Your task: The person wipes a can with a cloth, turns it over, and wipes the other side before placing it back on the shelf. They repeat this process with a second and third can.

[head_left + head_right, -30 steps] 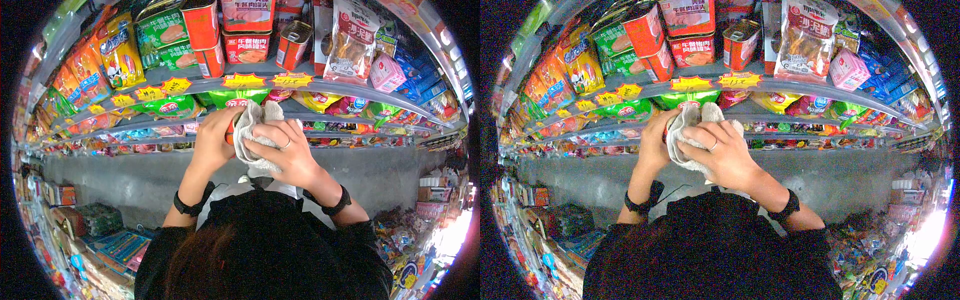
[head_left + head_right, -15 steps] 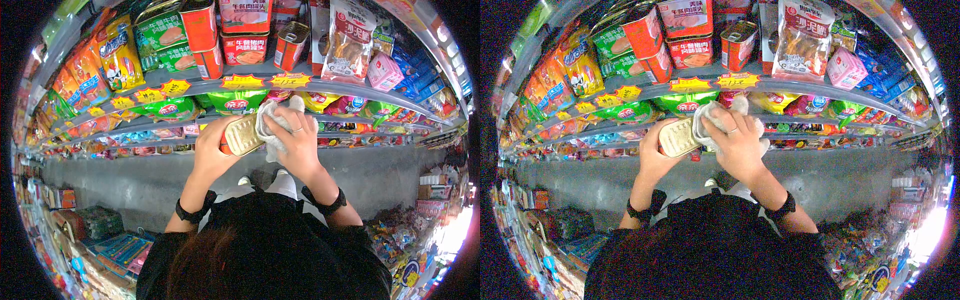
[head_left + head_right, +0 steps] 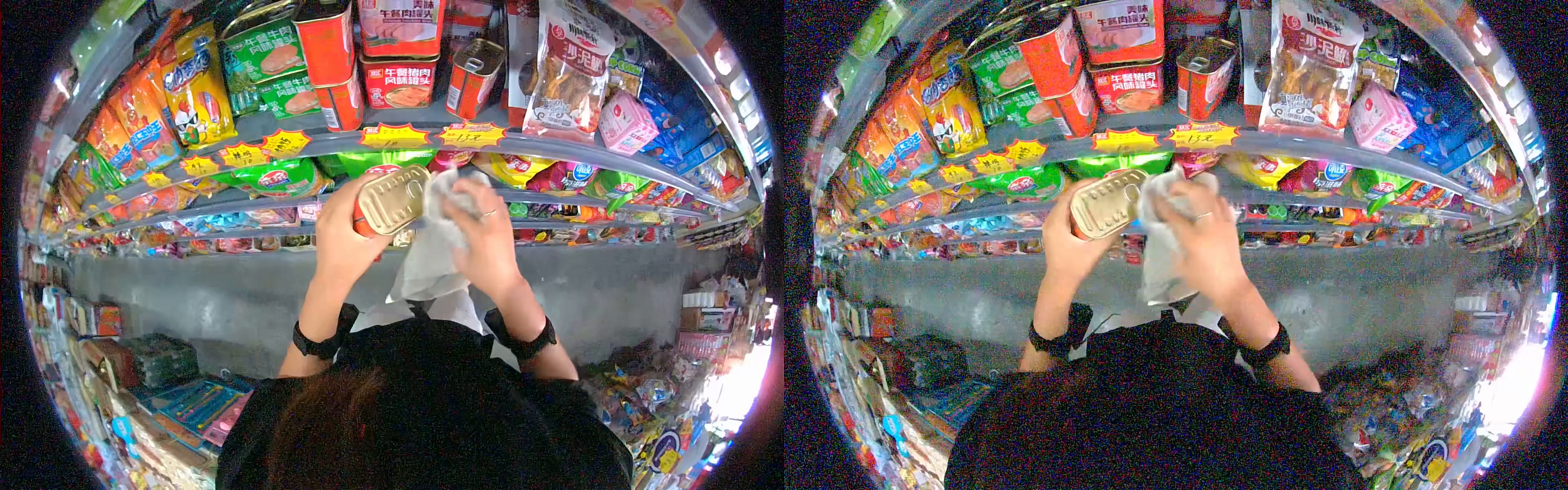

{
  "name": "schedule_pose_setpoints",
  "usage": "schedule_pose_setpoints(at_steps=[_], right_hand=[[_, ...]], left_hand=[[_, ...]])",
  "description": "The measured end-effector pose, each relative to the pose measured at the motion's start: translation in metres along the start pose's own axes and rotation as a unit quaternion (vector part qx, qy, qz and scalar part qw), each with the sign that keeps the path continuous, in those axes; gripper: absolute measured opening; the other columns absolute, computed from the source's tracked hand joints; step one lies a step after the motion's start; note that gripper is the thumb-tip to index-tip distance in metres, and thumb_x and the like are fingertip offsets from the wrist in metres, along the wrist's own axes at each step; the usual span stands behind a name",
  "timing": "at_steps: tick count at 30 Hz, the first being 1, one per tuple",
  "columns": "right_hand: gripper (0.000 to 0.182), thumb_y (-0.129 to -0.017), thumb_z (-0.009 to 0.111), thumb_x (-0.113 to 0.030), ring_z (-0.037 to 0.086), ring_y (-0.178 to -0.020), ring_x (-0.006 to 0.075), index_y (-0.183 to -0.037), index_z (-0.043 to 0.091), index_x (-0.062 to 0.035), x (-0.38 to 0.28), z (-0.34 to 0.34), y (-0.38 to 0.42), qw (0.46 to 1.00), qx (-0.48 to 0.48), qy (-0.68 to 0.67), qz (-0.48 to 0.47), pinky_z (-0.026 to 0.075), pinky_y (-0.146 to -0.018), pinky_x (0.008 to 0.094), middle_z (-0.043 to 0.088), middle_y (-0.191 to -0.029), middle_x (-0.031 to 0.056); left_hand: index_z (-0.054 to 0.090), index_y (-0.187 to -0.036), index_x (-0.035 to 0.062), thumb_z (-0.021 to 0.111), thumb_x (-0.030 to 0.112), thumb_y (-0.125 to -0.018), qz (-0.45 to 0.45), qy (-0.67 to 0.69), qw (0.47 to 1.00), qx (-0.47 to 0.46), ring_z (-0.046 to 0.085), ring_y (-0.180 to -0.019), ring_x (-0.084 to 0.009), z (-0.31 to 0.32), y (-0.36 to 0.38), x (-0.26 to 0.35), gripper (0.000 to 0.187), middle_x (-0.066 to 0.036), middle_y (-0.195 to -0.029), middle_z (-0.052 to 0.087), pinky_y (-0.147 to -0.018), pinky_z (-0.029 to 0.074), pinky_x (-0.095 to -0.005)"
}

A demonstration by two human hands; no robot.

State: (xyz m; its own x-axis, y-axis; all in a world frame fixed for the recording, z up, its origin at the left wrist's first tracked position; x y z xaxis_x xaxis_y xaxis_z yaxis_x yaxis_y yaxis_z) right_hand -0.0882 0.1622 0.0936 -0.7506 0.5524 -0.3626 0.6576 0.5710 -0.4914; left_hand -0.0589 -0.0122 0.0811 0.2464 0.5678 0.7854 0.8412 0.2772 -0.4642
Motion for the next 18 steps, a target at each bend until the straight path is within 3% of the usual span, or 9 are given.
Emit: schedule_pose_setpoints(at_steps=[1,2,4,5,8,10,12,13,18], right_hand=[[0.054,-0.055,0.06,-0.002,0.045,-0.109,0.0314,-0.108,0.059,-0.0095,0.012,-0.003,0.001,0.999,0.026,-0.029,0.038,0.037,-0.089,0.042,0.046,-0.115,0.0112],[0.054,-0.055,0.06,-0.002,0.045,-0.109,0.0314,-0.108,0.059,-0.0095,0.02,0.001,0.001,0.999,0.025,-0.03,0.037,0.037,-0.089,0.042,0.046,-0.115,0.0112],[0.047,-0.058,0.058,0.0,0.045,-0.108,0.0337,-0.105,0.059,-0.0052,0.045,-0.012,0.004,0.981,0.149,-0.084,0.088,0.036,-0.092,0.0415,0.047,-0.113,0.0144],[0.042,-0.061,0.058,0.0,0.046,-0.108,0.0341,-0.103,0.058,-0.0017,0.05,-0.015,0.007,0.976,0.154,-0.111,0.107,0.037,-0.092,0.0396,0.049,-0.112,0.0161],[0.039,-0.065,0.06,-0.002,0.047,-0.107,0.0333,-0.104,0.057,0.0006,0.056,-0.033,0.001,0.958,0.171,-0.201,0.115,0.037,-0.092,0.0377,0.049,-0.113,0.0164],[0.044,-0.074,0.06,-0.01,0.047,-0.108,0.0347,-0.115,0.047,0.004,0.055,-0.03,-0.005,0.921,0.159,-0.32,0.159,0.036,-0.094,0.0379,0.048,-0.115,0.0201],[0.05,-0.077,0.061,-0.016,0.046,-0.108,0.0367,-0.119,0.043,0.0045,0.043,-0.027,-0.013,0.957,0.141,-0.25,0.047,0.035,-0.094,0.0401,0.047,-0.116,0.0229],[0.053,-0.079,0.06,-0.022,0.045,-0.108,0.0393,-0.121,0.041,0.0049,0.051,-0.019,-0.013,0.956,0.105,-0.262,0.076,0.034,-0.095,0.0426,0.045,-0.118,0.0248],[0.052,-0.081,0.058,-0.024,0.044,-0.107,0.0415,-0.12,0.041,0.0059,0.071,-0.013,0.006,0.965,0.069,-0.235,0.087,0.035,-0.093,0.0438,0.042,-0.12,0.0261]], left_hand=[[0.055,-0.106,0.0029,0.078,0.01,-0.058,0.007,0.011,1.0,-0.013,0.061,-0.09,-0.0232,0.001,-0.003,0.01,0.054,-0.011,-0.101,0.061,-0.079,0.048,-0.0328],[0.055,-0.106,0.0029,0.078,0.01,-0.058,0.006,0.01,1.0,-0.012,0.061,-0.09,-0.0232,0.006,-0.002,0.01,0.054,-0.011,-0.101,0.061,-0.079,0.048,-0.0328],[0.051,-0.107,0.0018,0.076,0.009,-0.064,-0.105,0.23,0.967,-0.002,0.061,-0.087,-0.0174,0.022,-0.002,-0.004,0.051,-0.009,-0.098,0.062,-0.073,0.05,-0.029],[0.05,-0.108,0.0012,0.076,0.008,-0.067,-0.16,0.337,0.928,0.002,0.061,-0.085,-0.0144,0.031,0.0,-0.009,0.05,-0.008,-0.096,0.062,-0.071,0.051,-0.027],[0.05,-0.109,0.0024,0.074,0.007,-0.069,-0.246,0.378,0.892,-0.043,0.061,-0.082,-0.0127,0.049,-0.003,-0.01,0.047,-0.007,-0.093,0.062,-0.066,0.051,-0.0251],[0.051,-0.108,0.0025,0.073,0.009,-0.07,-0.261,0.354,0.897,-0.05,0.061,-0.08,-0.0115,0.062,-0.001,-0.01,0.044,-0.007,-0.093,0.062,-0.065,0.051,-0.0246],[0.051,-0.106,0.0022,0.072,0.01,-0.071,-0.273,0.379,0.884,-0.009,0.061,-0.081,-0.0131,0.073,0.0,-0.006,0.042,-0.008,-0.094,0.062,-0.066,0.051,-0.0254],[0.053,-0.106,0.0018,0.071,0.012,-0.074,-0.263,0.395,0.88,0.009,0.061,-0.083,-0.014,0.073,-0.005,0.002,0.038,-0.008,-0.095,0.062,-0.069,0.05,-0.0266],[0.054,-0.106,0.0004,0.066,0.016,-0.078,-0.301,0.38,0.874,0.018,0.061,-0.085,-0.0143,0.094,0.0,-0.006,0.034,-0.008,-0.099,0.061,-0.075,0.049,-0.0281]])
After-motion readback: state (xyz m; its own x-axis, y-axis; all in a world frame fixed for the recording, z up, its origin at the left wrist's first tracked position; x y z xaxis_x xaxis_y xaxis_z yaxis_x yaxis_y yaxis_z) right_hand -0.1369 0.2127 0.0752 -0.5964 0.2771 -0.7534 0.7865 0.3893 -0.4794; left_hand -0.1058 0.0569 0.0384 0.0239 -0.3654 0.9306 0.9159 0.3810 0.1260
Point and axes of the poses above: each hand's wrist, its own y-axis away from the middle knuckle, its own z-axis out of the palm, x = y × z, the point moved 7 cm from there along -y, towards the middle knuckle
